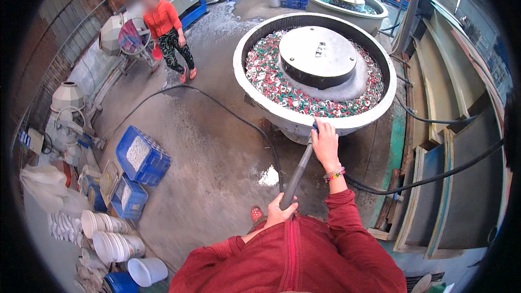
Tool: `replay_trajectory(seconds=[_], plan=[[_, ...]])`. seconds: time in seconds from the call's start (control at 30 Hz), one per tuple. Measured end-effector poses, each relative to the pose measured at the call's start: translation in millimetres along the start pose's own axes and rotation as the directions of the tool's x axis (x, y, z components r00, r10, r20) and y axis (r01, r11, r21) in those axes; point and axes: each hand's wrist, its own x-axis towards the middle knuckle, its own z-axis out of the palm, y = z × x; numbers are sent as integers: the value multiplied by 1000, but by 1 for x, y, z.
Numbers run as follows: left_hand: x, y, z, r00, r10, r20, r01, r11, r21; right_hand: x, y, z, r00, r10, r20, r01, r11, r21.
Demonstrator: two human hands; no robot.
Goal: The person uses a hose to spray water into a rotating drum filled with colorful beads, rinsing them while the drum spins. Another person scoops beads from the drum into buckets. The person continues rinsing the drum and floor area.
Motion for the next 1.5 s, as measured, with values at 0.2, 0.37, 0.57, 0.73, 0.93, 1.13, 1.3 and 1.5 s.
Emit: replay_trajectory(seconds=[0.2,0.37,0.57,0.73,0.93,1.13,1.3,1.5], plan=[[-5,-5,16,1000,-17,-2,17,1000,17,-7,19,-7,999,-31,-20,32,999,31],[-2,-4,15,999,2,-48,0,999,35,1,12,-5,999,-41,6,41,998,51],[9,0,12,998,-55,-23,55,998,-28,14,6,-3,998,-69,-11,70,997,42],[16,8,12,996,-87,7,87,996,-28,20,14,-5,999,-52,-6,52,998,26],[20,3,15,1000,-13,-4,13,1000,-8,18,15,-7,999,-40,-19,40,999,18],[17,4,14,1000,-24,-12,24,999,-27,17,12,-11,998,-47,-39,48,999,19],[13,2,11,1000,9,-20,-9,1000,17,17,5,-14,998,-56,-15,56,998,38],[8,2,9,999,-17,-41,16,999,-29,17,0,-9,993,-110,-43,112,993,47]])
